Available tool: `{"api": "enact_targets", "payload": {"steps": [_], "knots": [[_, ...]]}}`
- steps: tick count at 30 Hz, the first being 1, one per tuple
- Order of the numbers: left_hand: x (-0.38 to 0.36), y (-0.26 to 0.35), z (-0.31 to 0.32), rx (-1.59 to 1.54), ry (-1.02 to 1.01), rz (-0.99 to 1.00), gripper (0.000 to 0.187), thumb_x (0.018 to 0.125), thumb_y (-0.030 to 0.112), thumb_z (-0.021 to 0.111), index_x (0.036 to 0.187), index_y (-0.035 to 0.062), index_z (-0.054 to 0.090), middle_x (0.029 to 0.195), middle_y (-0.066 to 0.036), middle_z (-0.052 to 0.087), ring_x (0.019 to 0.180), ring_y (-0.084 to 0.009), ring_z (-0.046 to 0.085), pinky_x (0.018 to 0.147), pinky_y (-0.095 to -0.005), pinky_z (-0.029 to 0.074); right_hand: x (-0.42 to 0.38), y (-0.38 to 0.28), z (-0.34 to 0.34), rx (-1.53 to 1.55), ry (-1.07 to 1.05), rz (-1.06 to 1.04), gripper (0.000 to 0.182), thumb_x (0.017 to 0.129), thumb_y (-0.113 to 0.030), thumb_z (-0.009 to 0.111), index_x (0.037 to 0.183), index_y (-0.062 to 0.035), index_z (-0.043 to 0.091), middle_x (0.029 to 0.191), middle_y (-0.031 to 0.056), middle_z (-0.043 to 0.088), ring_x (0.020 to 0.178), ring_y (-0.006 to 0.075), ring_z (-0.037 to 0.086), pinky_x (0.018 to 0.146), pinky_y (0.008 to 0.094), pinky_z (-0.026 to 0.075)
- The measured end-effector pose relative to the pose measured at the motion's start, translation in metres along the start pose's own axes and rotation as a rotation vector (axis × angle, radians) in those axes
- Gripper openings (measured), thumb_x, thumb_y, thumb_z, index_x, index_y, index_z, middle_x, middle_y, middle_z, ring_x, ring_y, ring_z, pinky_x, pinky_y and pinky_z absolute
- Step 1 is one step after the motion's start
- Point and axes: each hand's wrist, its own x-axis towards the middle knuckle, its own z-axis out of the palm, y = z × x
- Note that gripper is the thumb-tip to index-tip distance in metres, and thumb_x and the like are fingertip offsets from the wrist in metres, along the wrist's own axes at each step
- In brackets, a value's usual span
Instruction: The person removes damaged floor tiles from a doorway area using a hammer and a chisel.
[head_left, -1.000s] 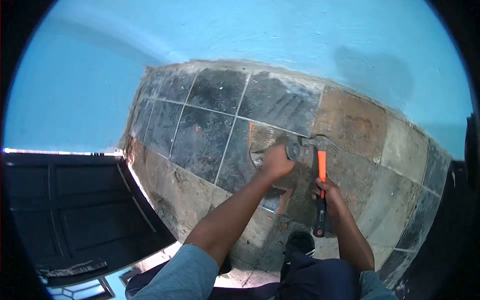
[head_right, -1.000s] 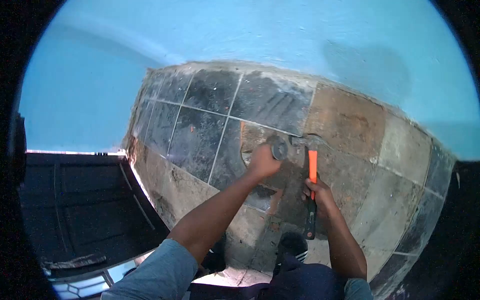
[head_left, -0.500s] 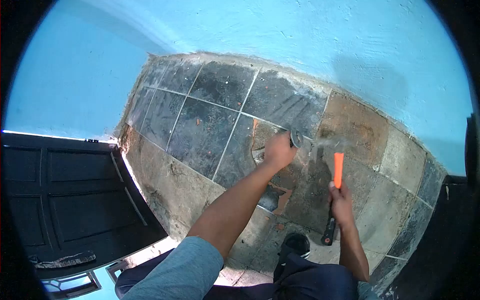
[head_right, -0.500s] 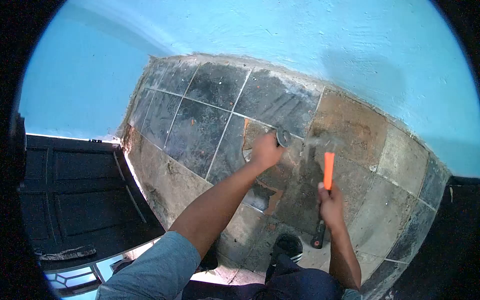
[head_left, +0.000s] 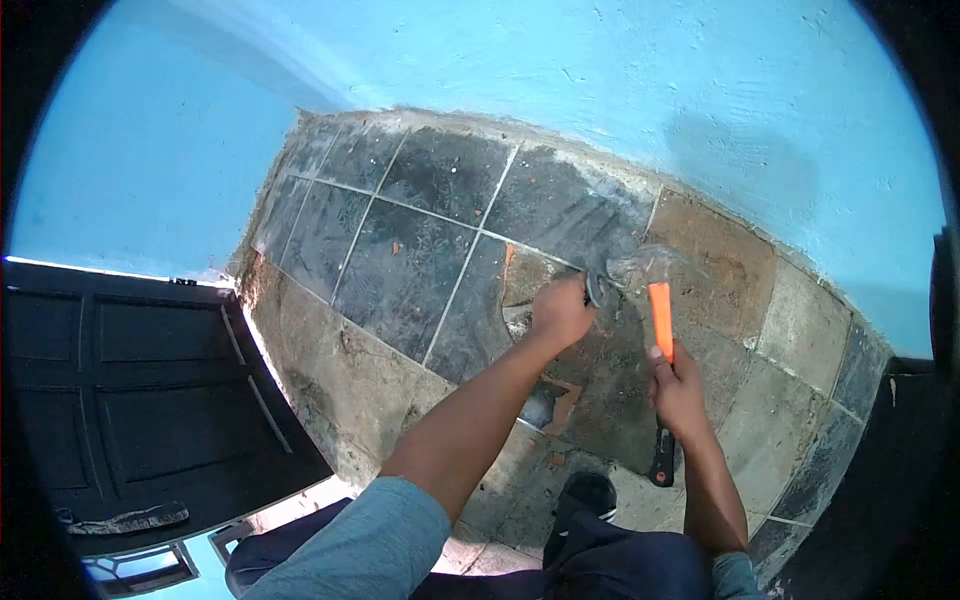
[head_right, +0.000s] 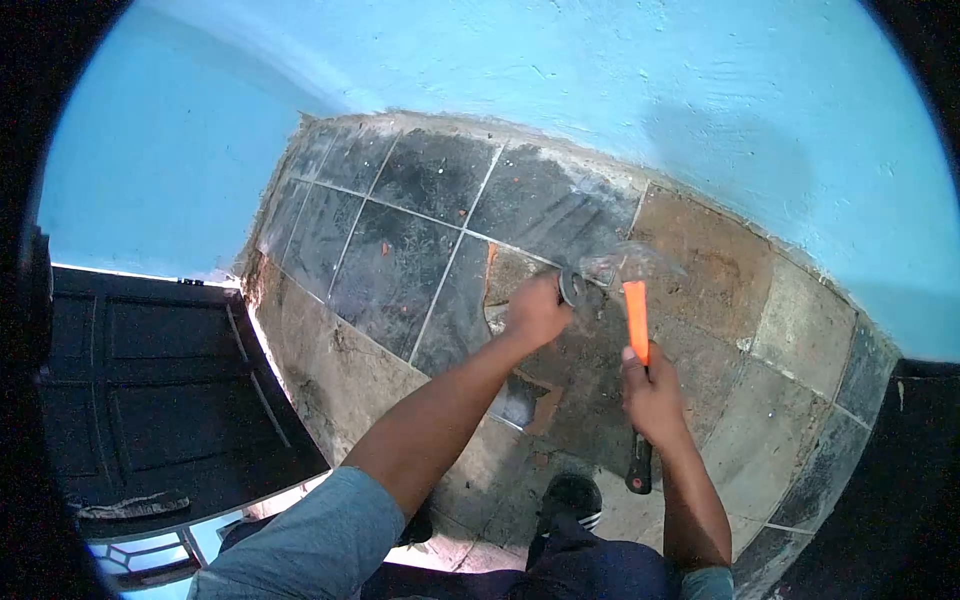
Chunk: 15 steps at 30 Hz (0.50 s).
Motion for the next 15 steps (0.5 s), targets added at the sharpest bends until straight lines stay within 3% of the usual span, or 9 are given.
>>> {"api": "enact_targets", "payload": {"steps": [1, 4, 6, 9, 12, 13, 15], "knots": [[0.000, -0.002, 0.002, 0.001, -0.016, 0.006, 0.023, 0.084, 0.022, 0.069, 0.102, 0.0077, 0.068, 0.089, -0.020, 0.071, 0.090, -0.0434, 0.067, 0.081, -0.0547, 0.052, -0.003, -0.012, -0.005, 0.131, -0.043, 0.138, 0.037, 0.106, -0.041, 0.052, 0.094, -0.0067, 0.058, 0.067, -0.0022, 0.051, 0.054, 0.0089, 0.047, 0.048, 0.0273, 0.036], [0.001, -0.006, 0.006, 0.049, -0.006, -0.006, 0.023, 0.083, 0.021, 0.070, 0.102, 0.0083, 0.067, 0.089, -0.020, 0.071, 0.091, -0.0430, 0.067, 0.083, -0.0540, 0.052, -0.003, -0.023, -0.032, 0.195, 0.173, 0.137, 0.039, 0.106, -0.043, 0.051, 0.095, -0.0069, 0.058, 0.066, -0.0030, 0.049, 0.053, 0.0089, 0.046, 0.047, 0.0269, 0.036], [0.002, -0.008, 0.006, 0.015, -0.007, -0.020, 0.023, 0.083, 0.021, 0.070, 0.102, 0.0084, 0.067, 0.090, -0.020, 0.071, 0.094, -0.0423, 0.067, 0.084, -0.0536, 0.052, -0.003, -0.039, -0.051, 0.232, 0.405, 0.081, 0.039, 0.107, -0.043, 0.049, 0.093, -0.0079, 0.056, 0.065, -0.0030, 0.047, 0.053, 0.0084, 0.045, 0.047, 0.0260, 0.035], [0.001, -0.006, 0.001, -0.017, 0.007, -0.019, 0.024, 0.083, 0.021, 0.070, 0.103, 0.0081, 0.066, 0.090, -0.020, 0.071, 0.094, -0.0420, 0.067, 0.084, -0.0535, 0.052, 0.001, -0.049, -0.066, 0.452, 0.634, -0.228, 0.033, 0.108, -0.037, 0.048, 0.093, -0.0083, 0.055, 0.066, -0.0007, 0.048, 0.055, 0.0079, 0.046, 0.050, 0.0249, 0.038], [0.003, -0.009, 0.001, -0.016, 0.019, -0.021, 0.025, 0.083, 0.022, 0.071, 0.103, 0.0076, 0.066, 0.091, -0.021, 0.071, 0.093, -0.0421, 0.067, 0.084, -0.0536, 0.052, 0.002, -0.002, -0.036, 0.282, 0.667, -0.159, 0.031, 0.108, -0.034, 0.048, 0.094, -0.0074, 0.054, 0.067, 0.0013, 0.050, 0.059, 0.0094, 0.049, 0.053, 0.0257, 0.041], [0.002, -0.009, 0.004, -0.013, 0.021, -0.025, 0.025, 0.083, 0.022, 0.071, 0.103, 0.0074, 0.066, 0.091, -0.022, 0.071, 0.093, -0.0422, 0.067, 0.084, -0.0537, 0.052, 0.002, 0.030, -0.013, -0.048, 0.534, -0.224, 0.031, 0.108, -0.034, 0.049, 0.094, -0.0069, 0.054, 0.067, 0.0020, 0.050, 0.059, 0.0102, 0.050, 0.052, 0.0266, 0.042], [-0.001, -0.005, 0.005, 0.050, -0.056, -0.012, 0.025, 0.083, 0.022, 0.071, 0.103, 0.0073, 0.066, 0.091, -0.022, 0.071, 0.091, -0.0423, 0.067, 0.084, -0.0535, 0.051, 0.003, 0.032, 0.013, -0.246, 0.215, -0.158, 0.032, 0.108, -0.033, 0.049, 0.093, -0.0060, 0.054, 0.067, 0.0028, 0.052, 0.057, 0.0115, 0.051, 0.051, 0.0286, 0.042]]}}
